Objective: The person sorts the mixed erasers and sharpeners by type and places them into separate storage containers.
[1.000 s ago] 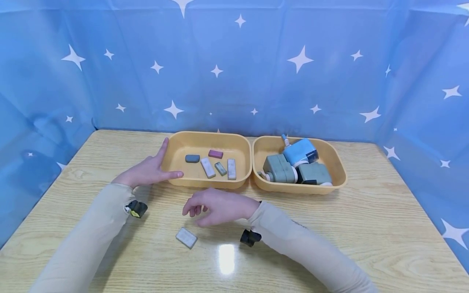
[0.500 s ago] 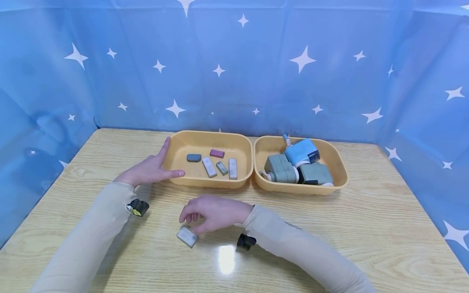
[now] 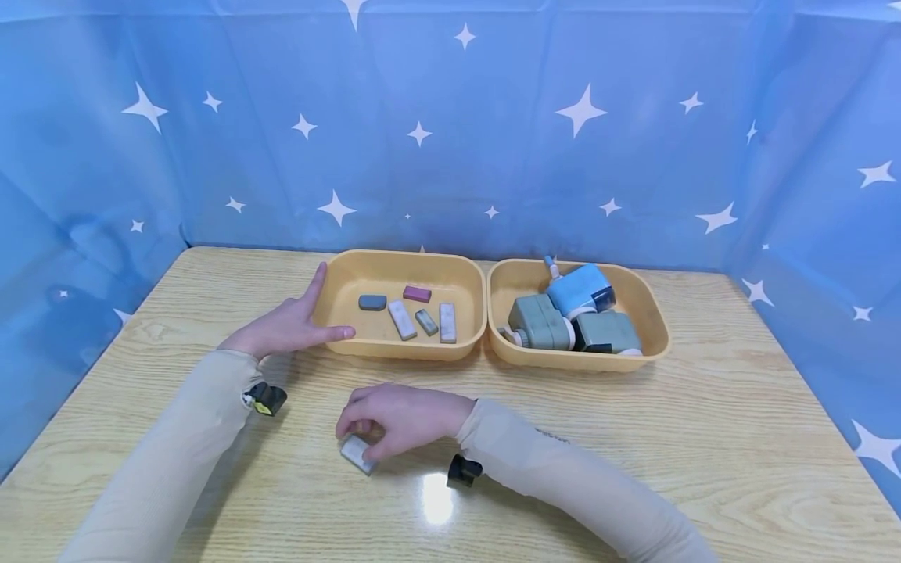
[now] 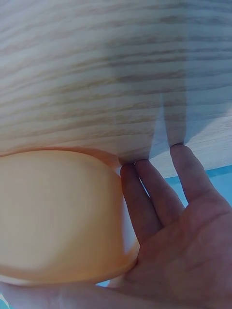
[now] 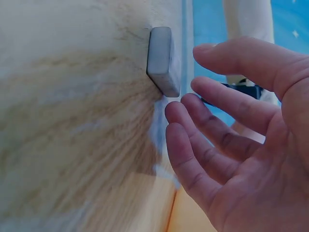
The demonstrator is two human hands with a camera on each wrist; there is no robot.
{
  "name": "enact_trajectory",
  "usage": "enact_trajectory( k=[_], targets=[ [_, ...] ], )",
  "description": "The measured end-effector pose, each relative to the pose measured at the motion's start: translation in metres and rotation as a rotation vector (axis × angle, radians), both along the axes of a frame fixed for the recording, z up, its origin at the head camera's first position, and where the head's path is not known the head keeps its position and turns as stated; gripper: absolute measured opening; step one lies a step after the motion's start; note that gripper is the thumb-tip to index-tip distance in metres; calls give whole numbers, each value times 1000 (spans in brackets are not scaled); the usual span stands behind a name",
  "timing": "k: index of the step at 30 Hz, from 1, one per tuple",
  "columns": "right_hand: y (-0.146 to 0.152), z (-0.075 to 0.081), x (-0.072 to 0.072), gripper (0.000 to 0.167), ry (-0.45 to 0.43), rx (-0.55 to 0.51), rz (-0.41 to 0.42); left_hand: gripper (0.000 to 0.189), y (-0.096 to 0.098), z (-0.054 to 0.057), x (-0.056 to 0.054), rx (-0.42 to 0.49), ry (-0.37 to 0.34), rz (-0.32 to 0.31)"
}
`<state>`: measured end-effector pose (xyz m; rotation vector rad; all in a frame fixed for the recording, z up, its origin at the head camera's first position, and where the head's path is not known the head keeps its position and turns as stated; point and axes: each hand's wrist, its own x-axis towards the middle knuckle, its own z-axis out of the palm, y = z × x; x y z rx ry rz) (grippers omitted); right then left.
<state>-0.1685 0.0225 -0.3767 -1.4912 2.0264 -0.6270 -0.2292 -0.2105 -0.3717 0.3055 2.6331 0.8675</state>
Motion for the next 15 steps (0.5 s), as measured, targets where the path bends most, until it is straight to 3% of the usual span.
enact_trajectory(
  k=[15],
  targets=[
    [-1, 1, 3, 45, 28, 84, 44, 120, 0, 0, 0, 3, 9, -11]
  ],
)
